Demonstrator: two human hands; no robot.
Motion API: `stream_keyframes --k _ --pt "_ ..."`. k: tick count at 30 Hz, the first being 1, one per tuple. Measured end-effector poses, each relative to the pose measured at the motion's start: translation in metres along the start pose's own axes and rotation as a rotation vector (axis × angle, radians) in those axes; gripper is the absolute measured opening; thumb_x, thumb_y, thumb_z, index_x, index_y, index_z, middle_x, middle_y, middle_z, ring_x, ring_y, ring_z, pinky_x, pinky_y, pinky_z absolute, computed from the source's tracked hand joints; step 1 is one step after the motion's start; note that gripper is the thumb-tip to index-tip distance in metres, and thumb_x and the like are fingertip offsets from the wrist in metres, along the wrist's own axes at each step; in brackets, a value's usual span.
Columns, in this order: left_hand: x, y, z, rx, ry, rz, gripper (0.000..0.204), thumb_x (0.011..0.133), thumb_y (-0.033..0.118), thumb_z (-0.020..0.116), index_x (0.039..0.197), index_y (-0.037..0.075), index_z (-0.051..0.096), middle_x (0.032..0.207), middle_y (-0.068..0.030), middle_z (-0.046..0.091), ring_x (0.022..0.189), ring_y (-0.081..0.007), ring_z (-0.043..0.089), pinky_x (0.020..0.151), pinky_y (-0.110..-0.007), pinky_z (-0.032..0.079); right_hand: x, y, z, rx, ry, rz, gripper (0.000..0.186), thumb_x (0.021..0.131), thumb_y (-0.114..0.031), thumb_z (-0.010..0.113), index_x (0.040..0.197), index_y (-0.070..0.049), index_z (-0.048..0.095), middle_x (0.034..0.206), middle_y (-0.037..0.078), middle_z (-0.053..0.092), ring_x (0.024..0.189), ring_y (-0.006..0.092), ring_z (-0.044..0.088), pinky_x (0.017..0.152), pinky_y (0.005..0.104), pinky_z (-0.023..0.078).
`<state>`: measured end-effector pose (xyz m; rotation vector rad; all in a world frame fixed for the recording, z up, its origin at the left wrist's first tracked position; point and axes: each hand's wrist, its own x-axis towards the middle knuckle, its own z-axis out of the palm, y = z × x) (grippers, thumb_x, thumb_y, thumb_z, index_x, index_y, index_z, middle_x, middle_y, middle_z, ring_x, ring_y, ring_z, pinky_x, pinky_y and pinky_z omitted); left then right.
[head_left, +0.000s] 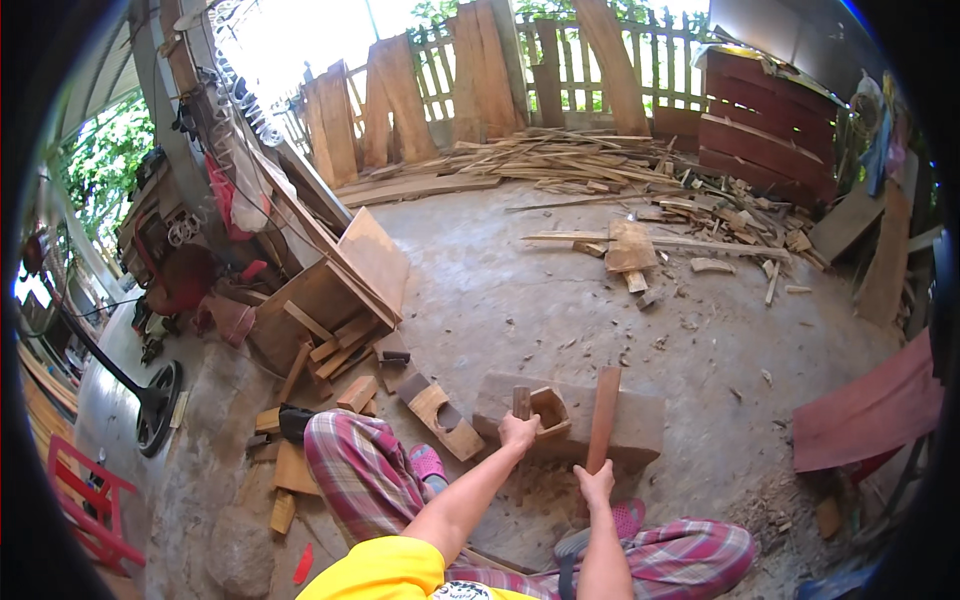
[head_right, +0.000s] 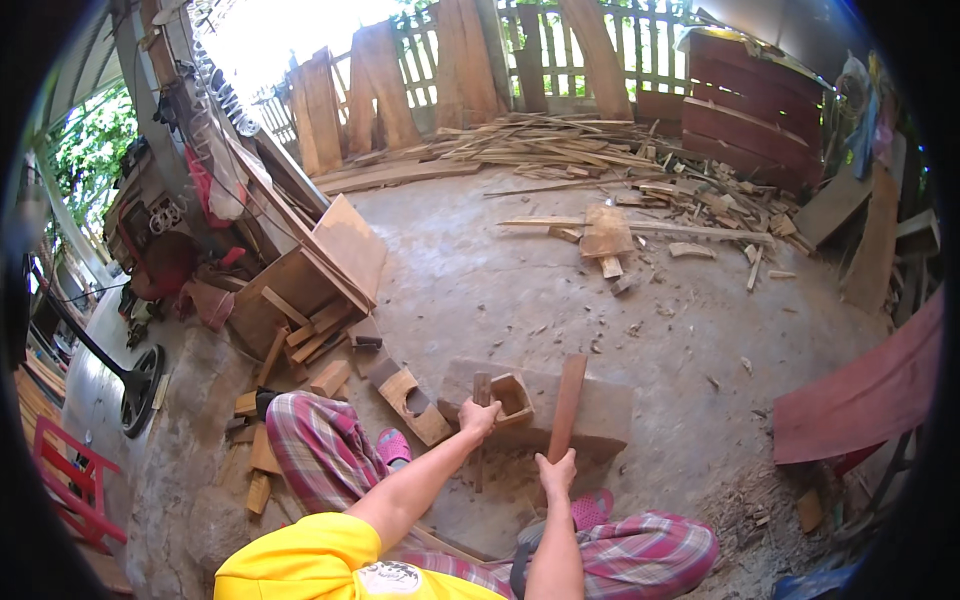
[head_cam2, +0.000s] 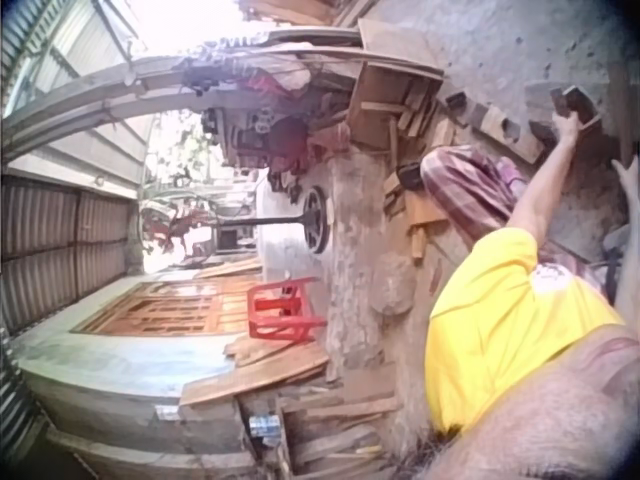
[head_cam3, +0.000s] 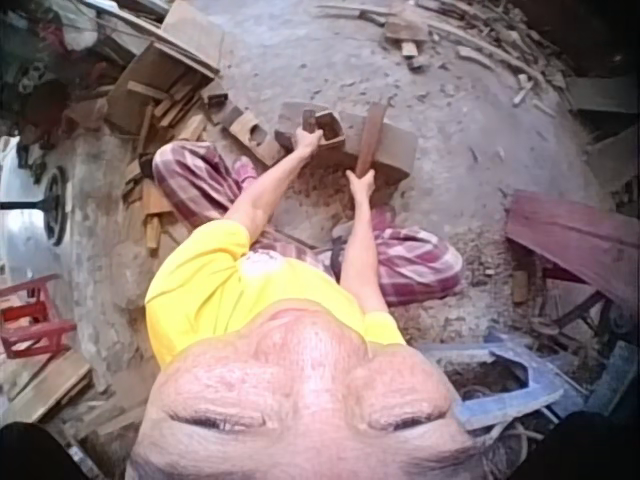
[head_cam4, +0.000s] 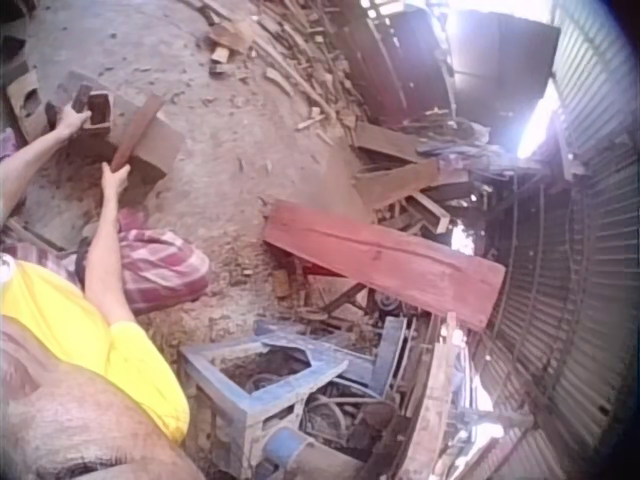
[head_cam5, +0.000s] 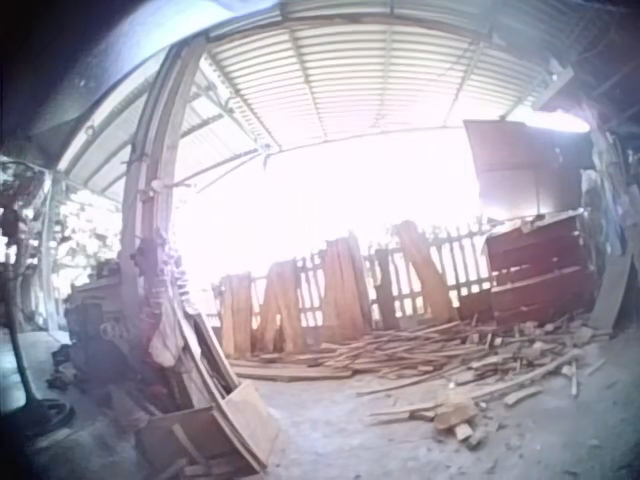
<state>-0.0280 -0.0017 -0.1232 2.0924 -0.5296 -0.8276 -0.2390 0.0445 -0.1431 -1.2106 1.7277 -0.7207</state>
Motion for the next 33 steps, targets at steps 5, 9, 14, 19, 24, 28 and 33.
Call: stream_keyframes --k 5,9,14,19,24,28,33 --pt "-0.018 -0.041 -0.029 -0.464 -0.221 -0.164 0.03 0.079 0.026 0.079 0.094 0.005 0.064 0.075 -0.0071 0.065 0.051 -0.0187 0.059 0.043 -0.032 0.047 -0.001 0.005 0.001 0.016 -0.02 0.003 0.061 0.07 -0.028 0.084 0.114 -0.001 0.052 0.106 0.024 0.067 0.103 0.0411 0.064 0.091 0.0468 0.049" --pt "-0.025 -0.066 -0.048 -0.851 -0.511 -0.396 0.018 0.088 0.024 0.071 0.092 0.008 0.063 0.072 -0.0027 0.062 0.052 -0.0145 0.055 0.043 -0.028 0.045 -0.002 0.008 0.0 0.071 -0.041 0.022 0.056 0.072 -0.023 0.083 0.111 0.0 0.051 0.098 0.021 0.068 0.083 0.0349 0.07 0.071 0.0433 0.056" --pt "-0.028 -0.063 -0.054 -0.953 -0.668 -0.463 0.013 0.091 0.021 0.066 0.092 0.008 0.063 0.072 -0.0022 0.061 0.056 -0.0134 0.055 0.045 -0.028 0.044 -0.005 0.008 -0.001 0.125 -0.058 0.058 0.049 0.074 -0.017 0.081 0.109 0.001 0.051 0.089 0.015 0.065 0.057 0.0227 0.066 0.048 0.0358 0.055" --pt "-0.032 -0.029 -0.035 -0.781 -0.204 -0.129 0.024 0.082 0.013 0.075 0.098 0.006 0.058 0.068 -0.0038 0.06 0.049 -0.0123 0.053 0.038 -0.027 0.04 -0.008 0.008 0.001 0.101 -0.019 0.017 0.045 0.075 -0.018 0.08 0.105 0.0 0.051 0.083 0.013 0.064 0.054 0.0205 0.064 0.046 0.0353 0.052" --pt "-0.041 -0.004 -0.025 -0.595 -0.016 -0.14 0.033 0.079 0.014 0.079 0.1 0.005 0.055 0.068 -0.0048 0.06 0.047 -0.0103 0.054 0.037 -0.027 0.041 -0.006 0.013 0.0 0.109 -0.013 0.027 0.04 0.077 -0.018 0.079 0.1 -0.002 0.051 0.074 0.009 0.062 0.051 0.0178 0.06 0.045 0.0334 0.05" --pt "-0.071 0.013 -0.034 -0.21 0.365 0.338 0.039 0.08 0.028 0.077 0.103 0.001 0.06 0.087 -0.0118 0.068 0.073 -0.0218 0.067 0.068 -0.035 0.055 0.002 0.02 -0.002 0.119 -0.087 0.051 0.041 0.078 -0.018 0.079 0.101 -0.002 0.049 0.073 0.009 0.059 0.048 0.0186 0.058 0.041 0.0338 0.048" --pt "-0.122 0.076 -0.054 -0.311 -0.131 0.92 0.041 0.082 0.021 0.07 0.12 0.009 0.062 0.096 -0.0138 0.068 0.082 -0.0239 0.067 0.074 -0.036 0.053 0.014 0.026 0.0 0.205 -0.148 0.106 0.042 0.082 -0.014 0.075 0.111 -0.001 0.048 0.077 0.011 0.058 0.045 0.0175 0.054 0.037 0.0325 0.045"
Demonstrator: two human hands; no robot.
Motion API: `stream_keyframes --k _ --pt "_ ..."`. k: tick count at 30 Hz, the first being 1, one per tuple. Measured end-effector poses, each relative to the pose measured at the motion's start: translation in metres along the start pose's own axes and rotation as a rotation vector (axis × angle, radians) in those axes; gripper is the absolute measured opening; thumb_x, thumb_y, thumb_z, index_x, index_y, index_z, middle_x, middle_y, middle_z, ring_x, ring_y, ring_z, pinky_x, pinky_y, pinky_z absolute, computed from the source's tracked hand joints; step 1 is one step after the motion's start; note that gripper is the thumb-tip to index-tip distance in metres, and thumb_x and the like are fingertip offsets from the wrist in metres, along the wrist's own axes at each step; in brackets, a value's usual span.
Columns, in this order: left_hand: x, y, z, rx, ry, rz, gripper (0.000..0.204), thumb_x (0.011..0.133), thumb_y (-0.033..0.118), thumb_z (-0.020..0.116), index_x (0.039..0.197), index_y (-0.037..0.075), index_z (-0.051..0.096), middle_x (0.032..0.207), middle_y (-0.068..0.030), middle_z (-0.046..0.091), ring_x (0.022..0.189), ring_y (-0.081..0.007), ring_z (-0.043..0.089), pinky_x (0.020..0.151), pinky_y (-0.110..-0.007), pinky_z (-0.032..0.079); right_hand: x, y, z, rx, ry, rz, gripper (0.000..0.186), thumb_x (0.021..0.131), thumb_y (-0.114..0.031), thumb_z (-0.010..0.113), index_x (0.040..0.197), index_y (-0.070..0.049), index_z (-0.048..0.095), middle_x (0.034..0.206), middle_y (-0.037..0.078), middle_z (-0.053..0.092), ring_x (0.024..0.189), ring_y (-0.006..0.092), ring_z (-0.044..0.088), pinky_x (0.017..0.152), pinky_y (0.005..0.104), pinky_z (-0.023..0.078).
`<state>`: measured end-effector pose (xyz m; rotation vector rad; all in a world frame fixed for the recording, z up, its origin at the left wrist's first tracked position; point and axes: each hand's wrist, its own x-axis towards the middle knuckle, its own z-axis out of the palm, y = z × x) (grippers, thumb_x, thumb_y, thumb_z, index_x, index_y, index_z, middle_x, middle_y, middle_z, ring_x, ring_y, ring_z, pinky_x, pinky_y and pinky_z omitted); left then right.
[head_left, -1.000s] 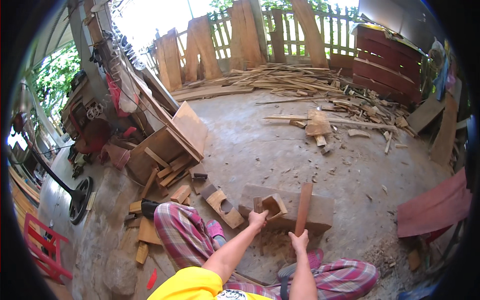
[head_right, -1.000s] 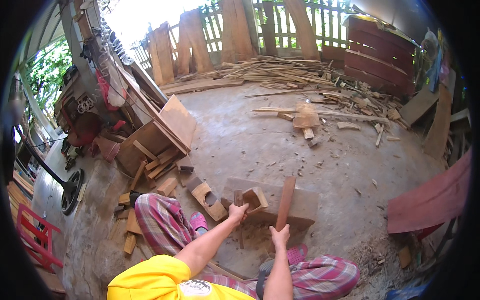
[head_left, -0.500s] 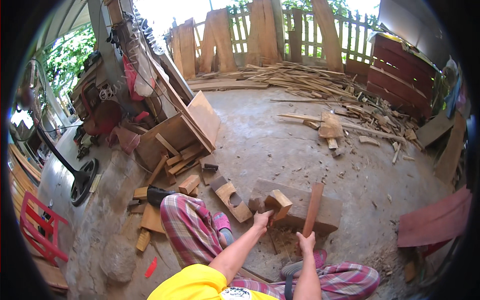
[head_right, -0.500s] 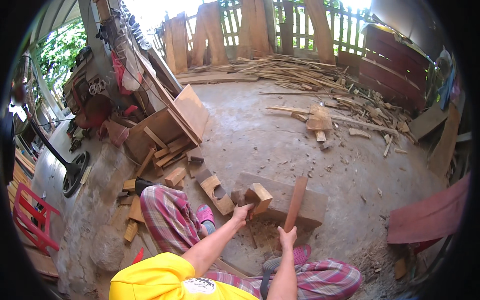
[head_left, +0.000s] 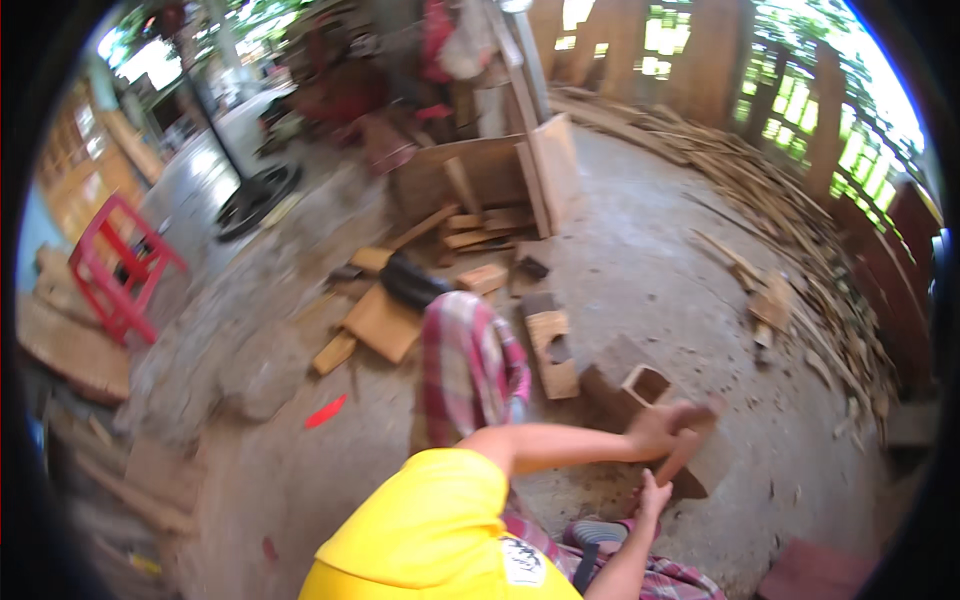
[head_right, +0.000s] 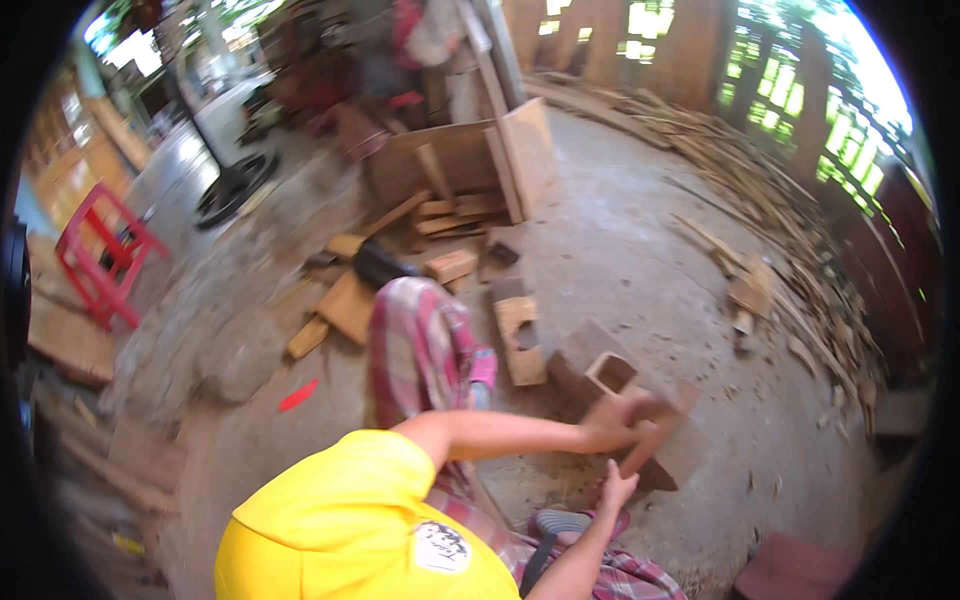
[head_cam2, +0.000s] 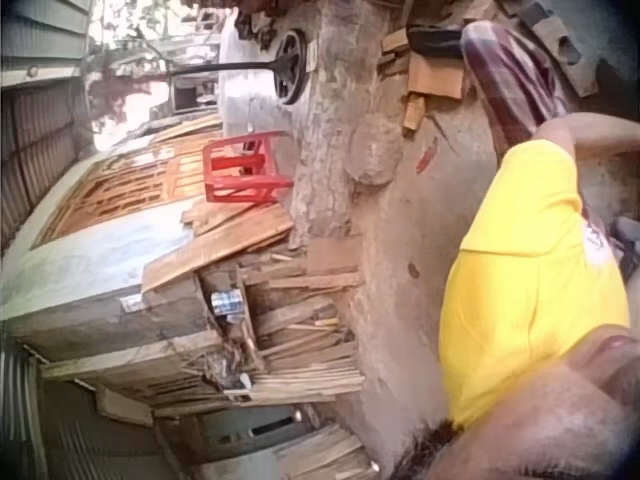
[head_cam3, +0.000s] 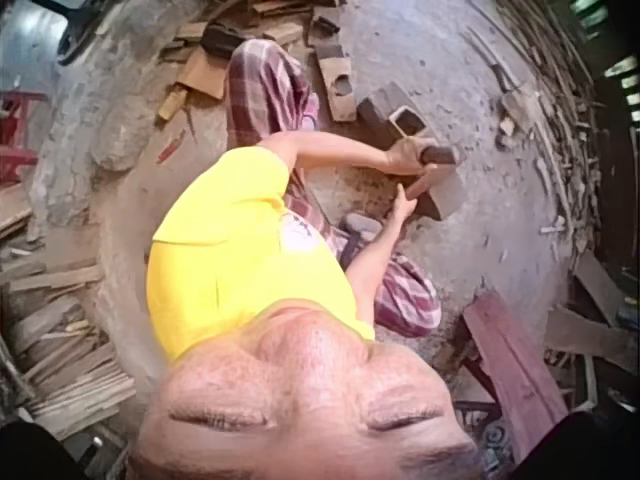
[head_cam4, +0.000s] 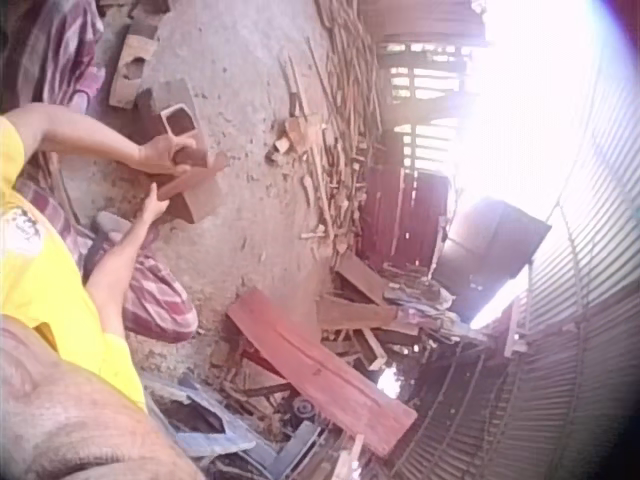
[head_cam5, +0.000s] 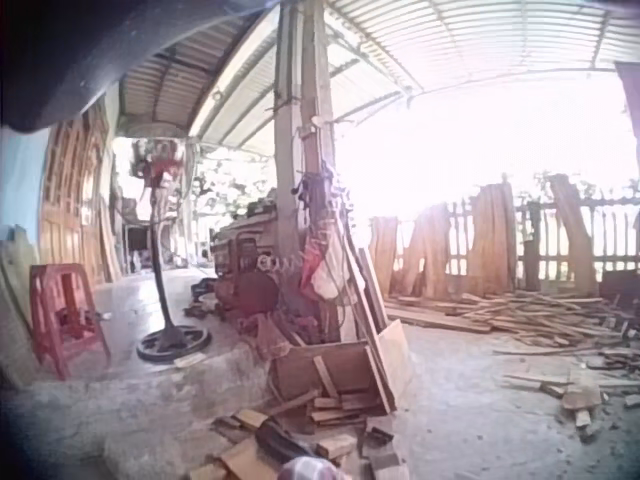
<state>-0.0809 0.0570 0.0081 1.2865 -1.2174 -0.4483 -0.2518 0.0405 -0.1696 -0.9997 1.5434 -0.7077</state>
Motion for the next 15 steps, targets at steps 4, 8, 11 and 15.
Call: stream_keyframes --k 4,8,11,15 --pt "0.046 0.084 0.034 0.004 -0.48 0.429 0.027 0.065 0.021 0.074 0.088 0.015 0.059 0.079 -0.0106 0.066 0.081 -0.0358 0.066 0.064 -0.047 0.049 0.01 0.01 -0.003 -0.046 -0.029 -0.004 0.042 0.084 -0.017 0.073 0.116 -0.003 0.05 0.082 0.008 0.06 0.051 0.0166 0.055 0.042 0.0304 0.047" --pt "0.092 0.173 0.092 0.179 -0.903 1.059 0.02 0.074 0.035 0.066 0.088 0.023 0.058 0.069 -0.0025 0.065 0.068 -0.0324 0.065 0.054 -0.046 0.048 0.013 0.016 -0.009 -0.036 -0.072 -0.081 0.035 0.085 -0.017 0.073 0.11 -0.005 0.052 0.078 0.007 0.058 0.051 0.0164 0.055 0.042 0.0298 0.046" --pt "0.105 0.19 0.102 0.222 -0.966 1.163 0.02 0.074 0.034 0.066 0.089 0.022 0.059 0.069 -0.0031 0.065 0.069 -0.0321 0.066 0.055 -0.045 0.048 0.008 0.013 -0.009 -0.028 -0.055 -0.027 0.034 0.084 -0.017 0.073 0.107 -0.006 0.052 0.075 0.006 0.057 0.05 0.0158 0.054 0.041 0.0296 0.046" --pt "0.115 0.194 0.104 0.26 -0.999 1.296 0.022 0.074 0.032 0.068 0.091 0.022 0.059 0.069 -0.004 0.065 0.069 -0.0317 0.066 0.056 -0.045 0.049 -0.006 -0.003 -0.004 0.015 -0.056 0.005 0.032 0.083 -0.018 0.074 0.104 -0.007 0.053 0.07 0.005 0.056 0.048 0.0151 0.054 0.04 0.0295 0.045"
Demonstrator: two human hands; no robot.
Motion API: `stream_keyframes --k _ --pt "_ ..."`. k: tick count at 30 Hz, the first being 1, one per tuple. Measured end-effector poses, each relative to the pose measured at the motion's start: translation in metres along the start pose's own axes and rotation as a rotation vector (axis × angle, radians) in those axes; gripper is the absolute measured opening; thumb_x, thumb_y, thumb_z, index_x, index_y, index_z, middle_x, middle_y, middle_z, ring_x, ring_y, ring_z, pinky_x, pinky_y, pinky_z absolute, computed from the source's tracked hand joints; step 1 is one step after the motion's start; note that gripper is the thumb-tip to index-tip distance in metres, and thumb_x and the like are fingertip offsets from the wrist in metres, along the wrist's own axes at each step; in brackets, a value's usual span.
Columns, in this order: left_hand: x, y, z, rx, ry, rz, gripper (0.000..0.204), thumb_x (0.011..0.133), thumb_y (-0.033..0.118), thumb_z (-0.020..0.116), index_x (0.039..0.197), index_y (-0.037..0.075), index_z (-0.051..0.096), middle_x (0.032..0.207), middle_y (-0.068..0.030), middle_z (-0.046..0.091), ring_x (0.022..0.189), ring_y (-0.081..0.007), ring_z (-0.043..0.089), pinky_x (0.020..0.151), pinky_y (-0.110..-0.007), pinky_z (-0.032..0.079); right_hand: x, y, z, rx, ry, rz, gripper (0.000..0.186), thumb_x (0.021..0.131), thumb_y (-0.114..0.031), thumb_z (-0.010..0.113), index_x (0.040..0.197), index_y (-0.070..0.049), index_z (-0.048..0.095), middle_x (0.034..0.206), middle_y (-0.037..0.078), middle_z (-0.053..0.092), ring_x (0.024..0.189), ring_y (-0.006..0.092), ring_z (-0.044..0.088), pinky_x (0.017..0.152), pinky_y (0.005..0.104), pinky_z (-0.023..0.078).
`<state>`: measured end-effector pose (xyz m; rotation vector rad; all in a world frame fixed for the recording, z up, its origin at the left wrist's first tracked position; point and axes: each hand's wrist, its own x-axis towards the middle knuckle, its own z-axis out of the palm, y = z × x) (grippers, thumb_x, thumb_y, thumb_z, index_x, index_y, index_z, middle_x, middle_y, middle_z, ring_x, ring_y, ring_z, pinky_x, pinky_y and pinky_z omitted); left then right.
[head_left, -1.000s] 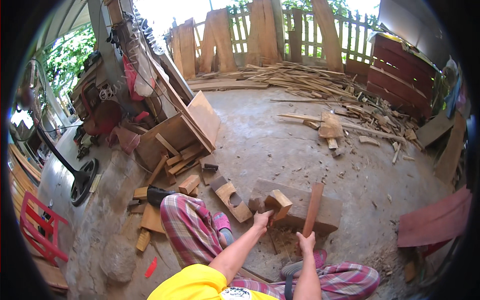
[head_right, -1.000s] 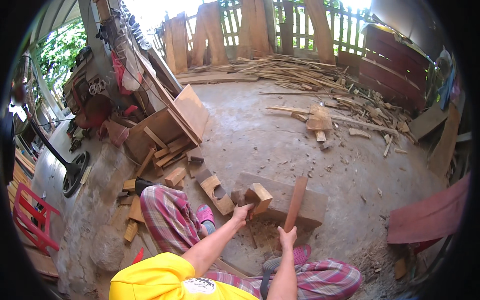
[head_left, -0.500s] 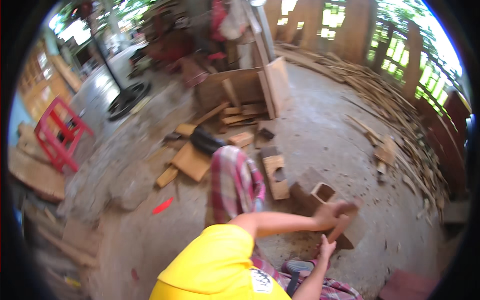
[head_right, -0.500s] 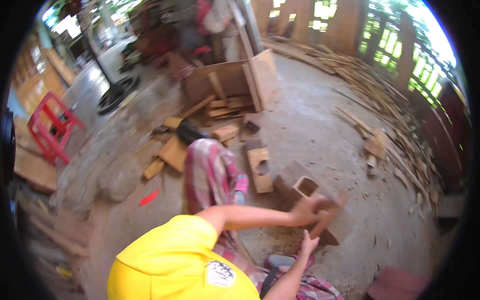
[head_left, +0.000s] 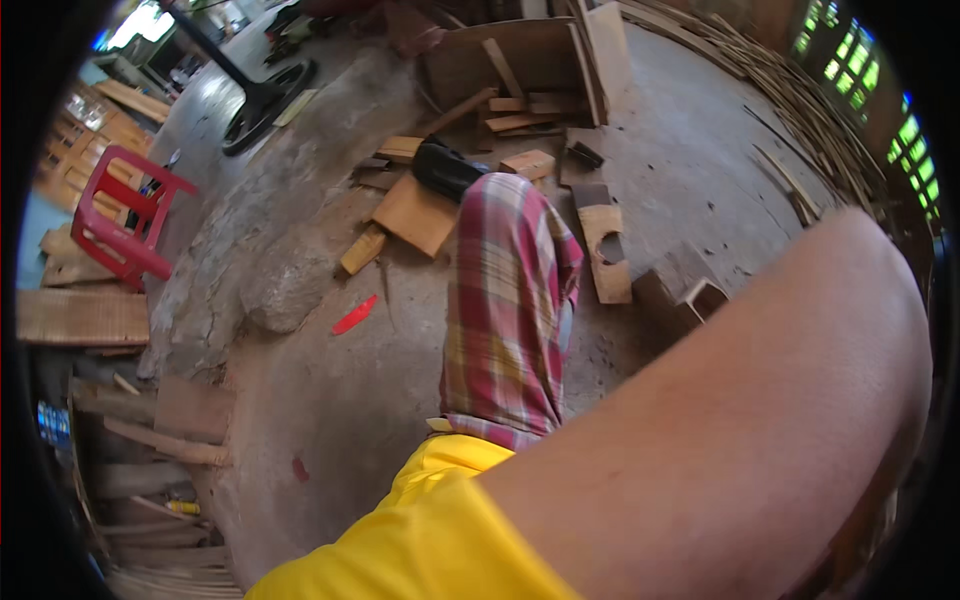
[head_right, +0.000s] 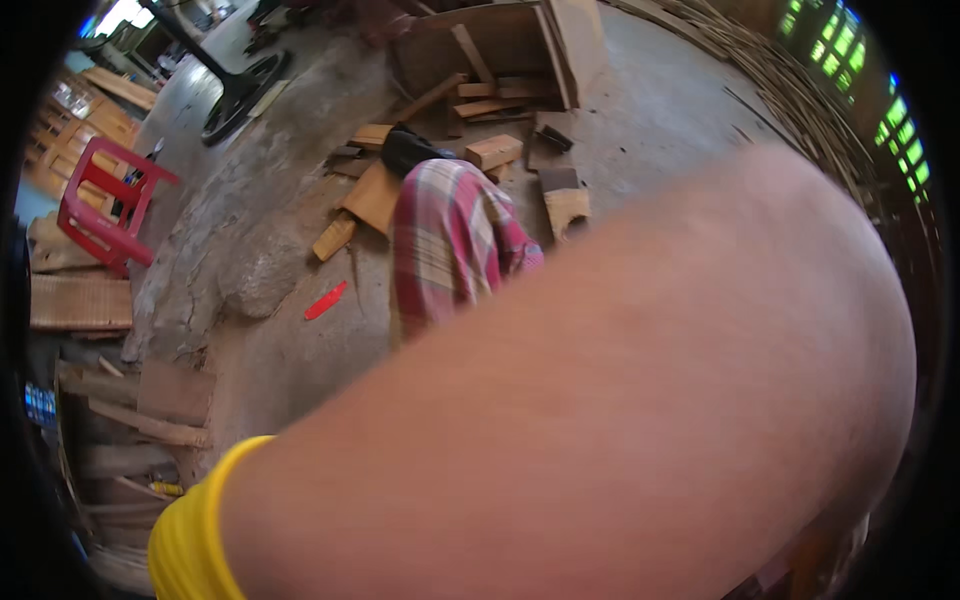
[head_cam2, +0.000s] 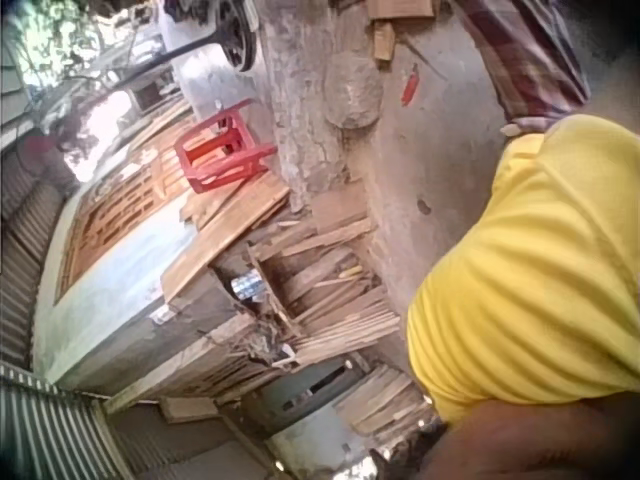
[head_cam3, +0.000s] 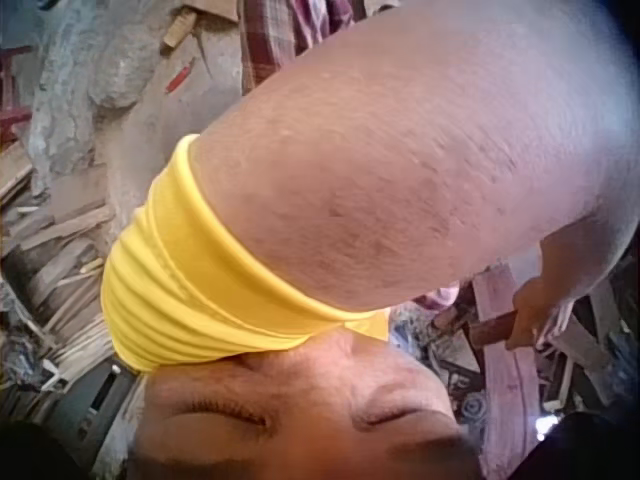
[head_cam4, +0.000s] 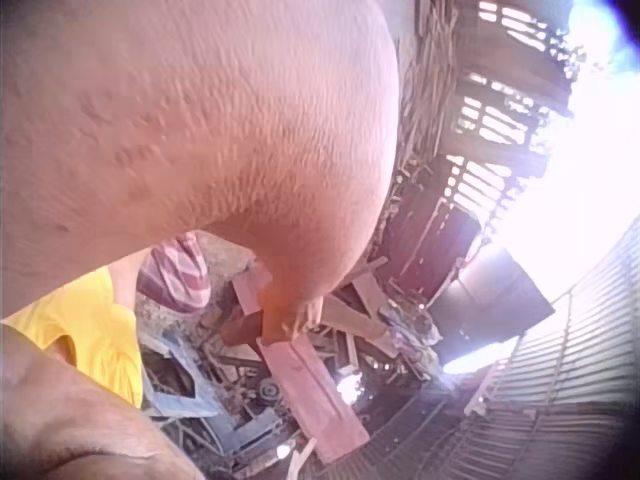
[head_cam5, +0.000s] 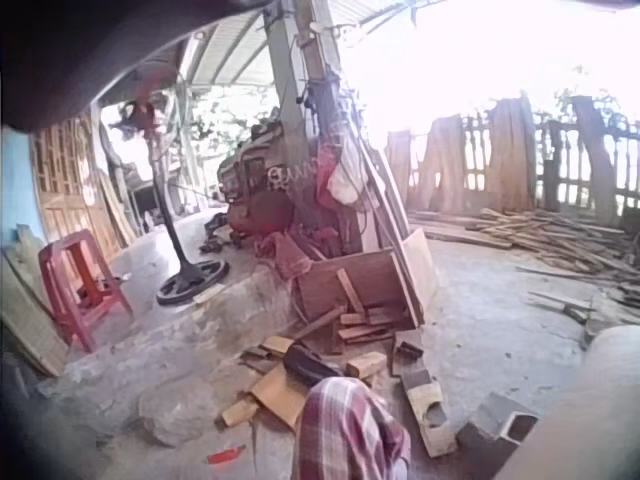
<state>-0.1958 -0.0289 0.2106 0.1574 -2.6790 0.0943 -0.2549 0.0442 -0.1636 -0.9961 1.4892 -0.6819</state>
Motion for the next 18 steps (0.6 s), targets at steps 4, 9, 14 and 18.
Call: stream_keyframes --k 4,9,14,18 --pt "-0.008 -0.015 -0.011 0.122 0.009 0.143 0.023 0.074 0.031 0.069 0.093 0.021 0.06 0.069 -0.0049 0.065 0.07 -0.0314 0.066 0.057 -0.044 0.049 -0.018 -0.023 0.005 0.09 0.036 0.028 0.03 0.083 -0.018 0.076 0.1 -0.008 0.053 0.066 0.004 0.055 0.046 0.0144 0.053 0.039 0.0293 0.045" --pt "-0.091 -0.01 -0.011 0.157 0.065 -0.043 0.028 0.068 0.025 0.072 0.091 0.017 0.057 0.066 0.0006 0.059 0.065 -0.024 0.064 0.052 -0.038 0.048 -0.043 -0.064 -0.001 0.262 0.174 -0.093 0.033 0.083 -0.015 0.075 0.104 -0.006 0.052 0.065 0.002 0.052 0.044 0.012 0.05 0.038 0.0261 0.042" --pt "-0.167 0.035 0.036 -0.012 0.339 -0.46 0.034 0.067 0.026 0.074 0.094 0.013 0.057 0.082 -0.0066 0.058 0.076 -0.027 0.062 0.062 -0.04 0.05 -0.067 -0.12 -0.014 0.385 0.347 -0.375 0.037 0.085 -0.012 0.071 0.115 -0.004 0.052 0.067 0.001 0.055 0.05 0.0115 0.053 0.043 0.0251 0.046" --pt "-0.189 0.067 0.082 -0.103 0.247 -0.593 0.03 0.068 0.021 0.072 0.094 0.015 0.059 0.086 -0.0045 0.058 0.086 -0.0246 0.06 0.071 -0.038 0.048 -0.087 -0.146 -0.026 0.621 0.549 -0.69 0.059 0.086 -0.005 0.072 0.132 -0.002 0.037 0.084 0.007 0.054 0.055 0.0132 0.053 0.048 0.0273 0.048"
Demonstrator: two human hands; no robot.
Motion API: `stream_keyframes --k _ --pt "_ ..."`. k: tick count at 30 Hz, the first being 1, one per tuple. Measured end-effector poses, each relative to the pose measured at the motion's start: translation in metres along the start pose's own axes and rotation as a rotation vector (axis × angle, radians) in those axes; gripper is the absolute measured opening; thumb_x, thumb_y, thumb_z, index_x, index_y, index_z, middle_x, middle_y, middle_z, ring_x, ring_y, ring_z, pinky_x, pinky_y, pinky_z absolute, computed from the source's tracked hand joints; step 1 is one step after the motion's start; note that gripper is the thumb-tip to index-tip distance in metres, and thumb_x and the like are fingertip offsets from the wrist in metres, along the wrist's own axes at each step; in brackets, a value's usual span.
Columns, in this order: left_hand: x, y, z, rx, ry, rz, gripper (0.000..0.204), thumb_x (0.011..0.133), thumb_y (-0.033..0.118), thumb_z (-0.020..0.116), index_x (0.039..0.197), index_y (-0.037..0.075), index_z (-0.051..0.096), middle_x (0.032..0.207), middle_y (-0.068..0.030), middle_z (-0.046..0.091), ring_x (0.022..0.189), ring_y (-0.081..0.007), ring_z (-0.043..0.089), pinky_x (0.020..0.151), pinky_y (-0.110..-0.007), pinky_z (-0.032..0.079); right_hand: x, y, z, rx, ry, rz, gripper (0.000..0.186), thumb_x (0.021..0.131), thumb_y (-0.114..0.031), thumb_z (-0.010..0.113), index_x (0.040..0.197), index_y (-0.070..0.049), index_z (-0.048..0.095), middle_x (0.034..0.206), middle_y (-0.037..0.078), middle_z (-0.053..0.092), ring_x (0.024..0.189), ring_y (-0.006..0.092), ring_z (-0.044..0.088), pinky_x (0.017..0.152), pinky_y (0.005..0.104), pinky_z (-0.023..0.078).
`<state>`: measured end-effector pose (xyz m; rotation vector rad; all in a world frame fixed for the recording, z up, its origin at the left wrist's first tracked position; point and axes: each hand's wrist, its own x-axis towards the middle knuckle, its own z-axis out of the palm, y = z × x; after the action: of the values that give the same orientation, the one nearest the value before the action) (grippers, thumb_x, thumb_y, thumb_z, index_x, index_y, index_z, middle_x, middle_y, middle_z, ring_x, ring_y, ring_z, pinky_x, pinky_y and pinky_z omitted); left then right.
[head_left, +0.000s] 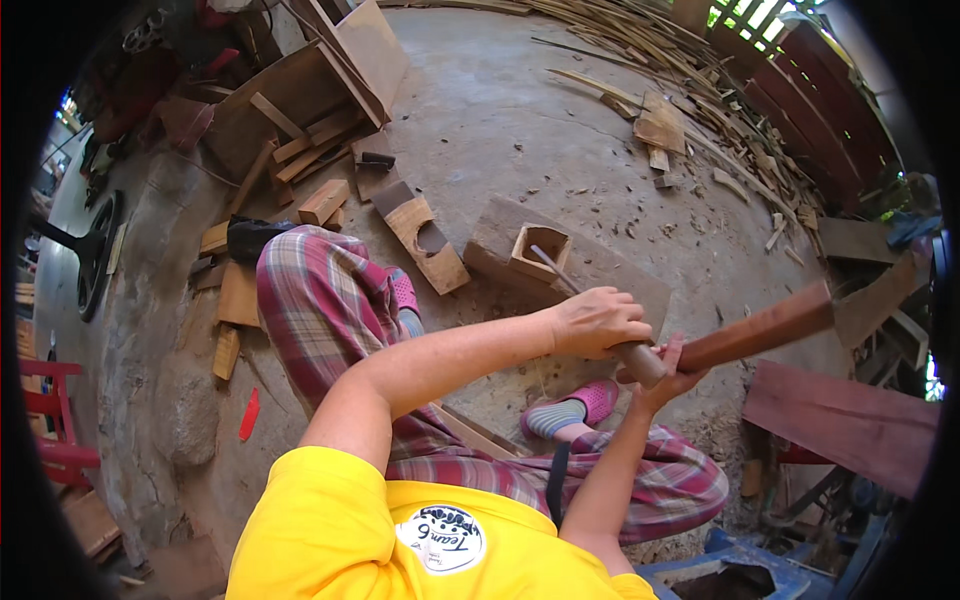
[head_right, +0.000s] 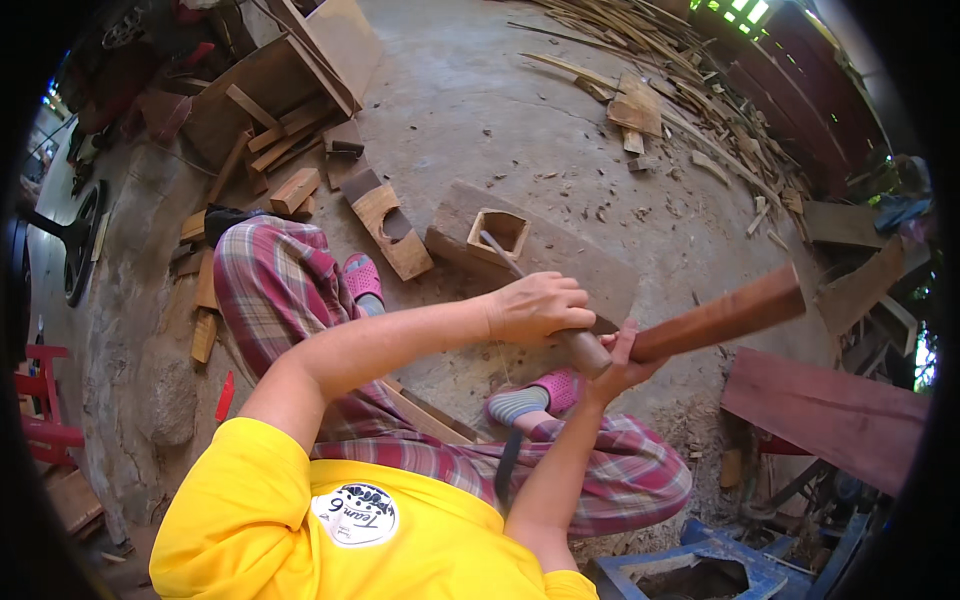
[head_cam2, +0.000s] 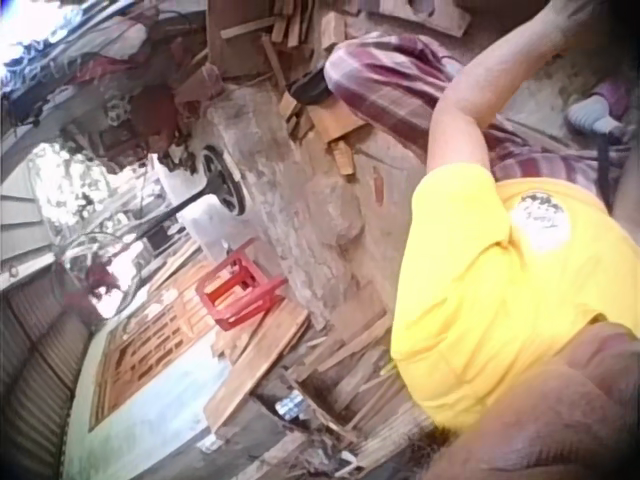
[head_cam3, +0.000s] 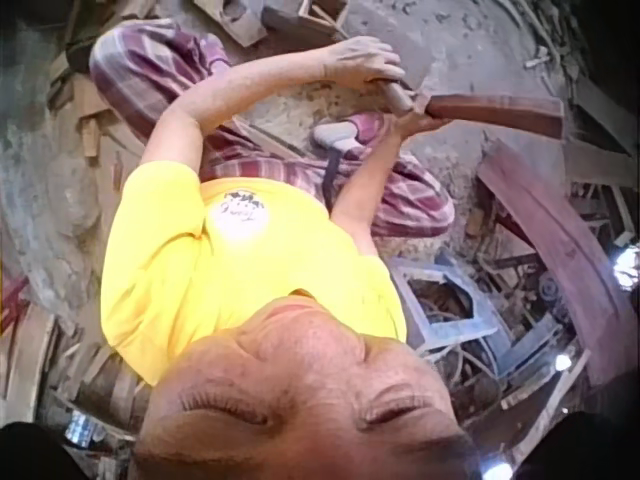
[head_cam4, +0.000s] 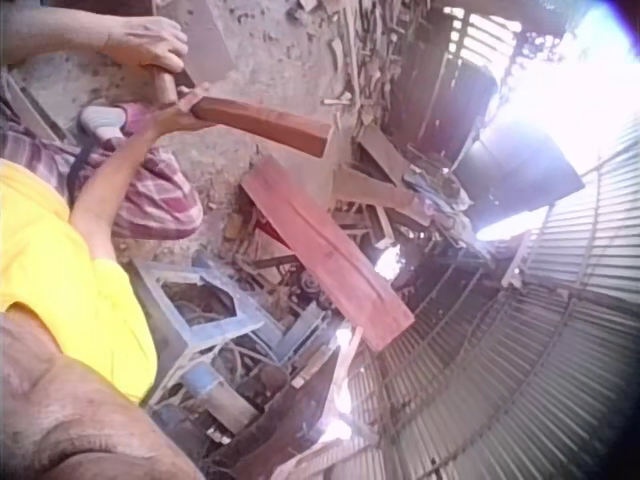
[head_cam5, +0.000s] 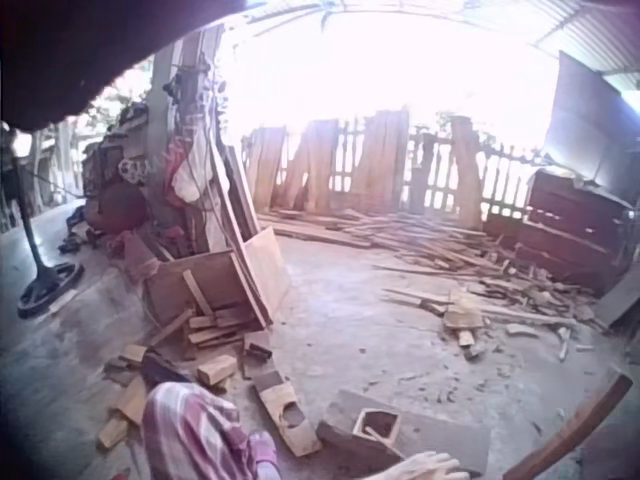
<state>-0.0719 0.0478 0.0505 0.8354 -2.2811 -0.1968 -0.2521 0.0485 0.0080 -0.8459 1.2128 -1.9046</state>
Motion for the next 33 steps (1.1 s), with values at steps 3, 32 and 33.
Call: stream_keyframes --k 3,32,33 --pt "-0.014 -0.011 0.019 -0.004 0.022 -0.103 0.029 0.069 0.016 0.07 0.096 0.016 0.061 0.087 -0.0028 0.058 0.089 -0.0237 0.059 0.078 -0.037 0.045 -0.004 -0.007 0.0 -0.06 0.066 -0.007 0.061 0.085 -0.006 0.072 0.133 -0.001 0.034 0.082 0.008 0.053 0.054 0.0129 0.052 0.047 0.027 0.048" --pt "0.004 -0.084 0.037 -0.405 0.879 -0.747 0.028 0.068 0.0 0.068 0.09 0.011 0.054 0.088 -0.0072 0.059 0.089 -0.031 0.058 0.081 -0.041 0.038 -0.036 -0.127 0.052 -0.368 -0.423 -0.198 0.068 0.09 -0.023 0.07 0.141 -0.002 0.031 0.079 0.007 0.055 0.057 0.0125 0.052 0.051 0.0255 0.049" --pt "0.003 -0.086 0.035 -0.377 0.872 -0.719 0.029 0.068 0.0 0.068 0.091 0.011 0.054 0.088 -0.0074 0.059 0.089 -0.0313 0.058 0.081 -0.041 0.038 -0.037 -0.132 0.058 -0.352 -0.468 -0.259 0.067 0.091 -0.027 0.07 0.14 -0.002 0.031 0.075 0.007 0.055 0.055 0.0121 0.052 0.05 0.0246 0.048"
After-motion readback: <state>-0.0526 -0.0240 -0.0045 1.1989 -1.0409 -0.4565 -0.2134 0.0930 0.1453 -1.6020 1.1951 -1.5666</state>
